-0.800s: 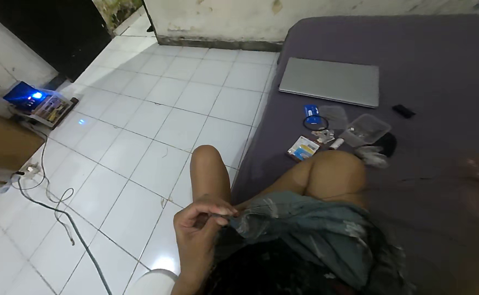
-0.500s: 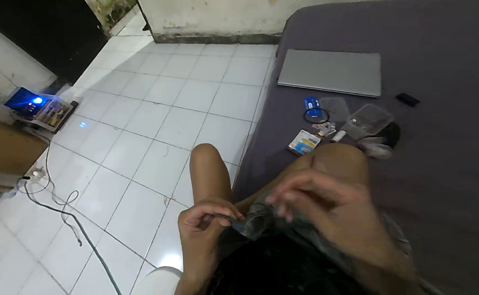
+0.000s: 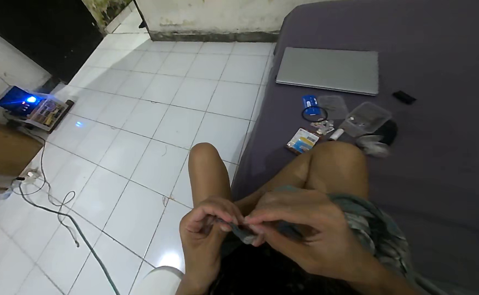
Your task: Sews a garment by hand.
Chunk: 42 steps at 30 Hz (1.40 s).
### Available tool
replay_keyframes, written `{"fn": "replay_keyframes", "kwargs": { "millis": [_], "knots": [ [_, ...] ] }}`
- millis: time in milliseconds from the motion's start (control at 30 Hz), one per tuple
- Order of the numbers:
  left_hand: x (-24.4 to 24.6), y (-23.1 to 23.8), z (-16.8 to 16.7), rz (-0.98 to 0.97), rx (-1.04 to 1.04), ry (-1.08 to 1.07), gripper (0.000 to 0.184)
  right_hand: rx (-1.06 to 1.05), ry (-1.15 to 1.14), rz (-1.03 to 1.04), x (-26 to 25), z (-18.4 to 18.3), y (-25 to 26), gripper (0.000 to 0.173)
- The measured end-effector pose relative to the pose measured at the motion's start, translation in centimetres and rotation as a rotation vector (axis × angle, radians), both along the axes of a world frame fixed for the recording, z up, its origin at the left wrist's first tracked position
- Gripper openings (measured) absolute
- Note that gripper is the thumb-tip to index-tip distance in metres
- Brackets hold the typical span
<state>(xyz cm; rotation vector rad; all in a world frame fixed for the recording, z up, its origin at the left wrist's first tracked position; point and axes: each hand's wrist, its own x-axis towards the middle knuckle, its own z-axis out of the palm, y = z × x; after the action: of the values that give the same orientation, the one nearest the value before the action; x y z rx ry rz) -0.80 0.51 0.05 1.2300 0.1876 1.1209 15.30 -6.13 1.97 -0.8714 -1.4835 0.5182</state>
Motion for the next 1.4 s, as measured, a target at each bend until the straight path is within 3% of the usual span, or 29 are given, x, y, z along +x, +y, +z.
{"fn": "replay_keyframes", "kwargs": {
  "millis": [600, 1400],
  "knots": [
    [-0.16, -0.13, -0.06, -0.148, -0.091, -0.074, 0.017, 0.031, 0.077, 0.065, -0.19, -0.17, -0.21, 0.010],
    [-0.79, 0.01, 0.12, -0.222, -0.110, -0.061, 0.019, 0.028, 0.019, 0.080, -0.16, 0.13, -0.15, 0.012]
  ]
}}
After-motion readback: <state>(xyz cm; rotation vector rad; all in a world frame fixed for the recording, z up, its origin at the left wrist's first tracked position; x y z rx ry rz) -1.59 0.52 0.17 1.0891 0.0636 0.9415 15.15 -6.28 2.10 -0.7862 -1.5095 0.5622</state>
